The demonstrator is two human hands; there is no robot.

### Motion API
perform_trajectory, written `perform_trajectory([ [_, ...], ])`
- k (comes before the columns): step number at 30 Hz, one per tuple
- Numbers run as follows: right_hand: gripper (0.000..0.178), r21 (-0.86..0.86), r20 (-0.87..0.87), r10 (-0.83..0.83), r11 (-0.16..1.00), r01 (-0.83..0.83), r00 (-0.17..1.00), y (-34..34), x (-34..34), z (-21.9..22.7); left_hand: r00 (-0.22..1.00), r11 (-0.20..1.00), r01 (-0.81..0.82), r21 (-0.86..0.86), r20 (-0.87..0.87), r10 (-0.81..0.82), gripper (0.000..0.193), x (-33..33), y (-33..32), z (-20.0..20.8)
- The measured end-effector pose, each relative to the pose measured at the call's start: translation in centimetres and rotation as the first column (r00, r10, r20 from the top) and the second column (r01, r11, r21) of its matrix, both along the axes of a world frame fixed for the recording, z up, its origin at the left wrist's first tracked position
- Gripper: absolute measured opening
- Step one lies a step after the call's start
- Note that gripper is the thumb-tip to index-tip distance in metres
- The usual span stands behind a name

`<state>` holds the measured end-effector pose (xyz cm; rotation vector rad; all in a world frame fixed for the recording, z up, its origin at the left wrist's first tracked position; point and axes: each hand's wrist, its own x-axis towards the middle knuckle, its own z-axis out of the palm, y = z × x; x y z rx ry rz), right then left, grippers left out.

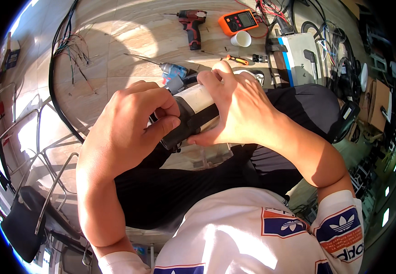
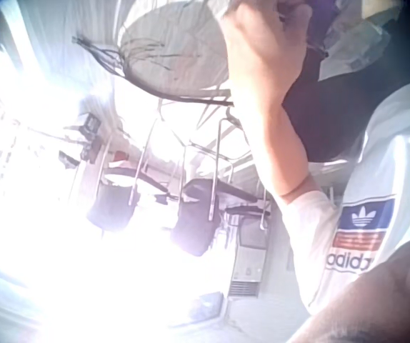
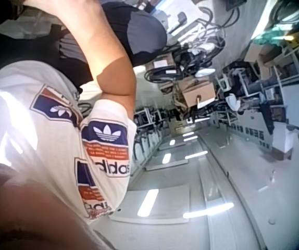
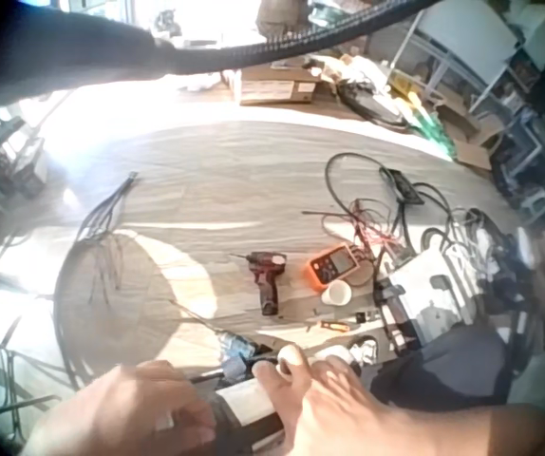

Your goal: The person manipulates a white electric vehicle charging connector and its attached black cable. They use a screwdriver and an electric drill to remove and install screws on the connector housing.

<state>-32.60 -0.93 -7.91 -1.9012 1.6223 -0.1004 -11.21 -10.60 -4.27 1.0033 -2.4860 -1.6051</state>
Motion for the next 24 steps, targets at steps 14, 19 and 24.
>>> perform_trajectory([
  [14, 0.102, 0.079, -0.075, 0.034, 0.996, -0.028, 0.997, 0.2, 0.1, 0.7, 0.997, 0.978, 0.079, 0.191, -0.016, -0.078, 0.018, 0.3, -0.9, -1.1],
  [19, 0.101, 0.009, -0.055, 0.025, 1.0, -0.025, 0.998, 0.5, -0.1, 0.3, 0.992, 0.984, 0.125, 0.126, -0.041, -0.121, 0.018, 0.1, -1.1, -1.2],
  [24, 0.101, -0.019, -0.03, 0.018, 1.0, -0.019, 0.999, 0.2, 0.0, 0.1, 0.991, 0.988, 0.131, 0.076, -0.035, -0.128, 0.015, 0.1, -0.7, -1.0],
])
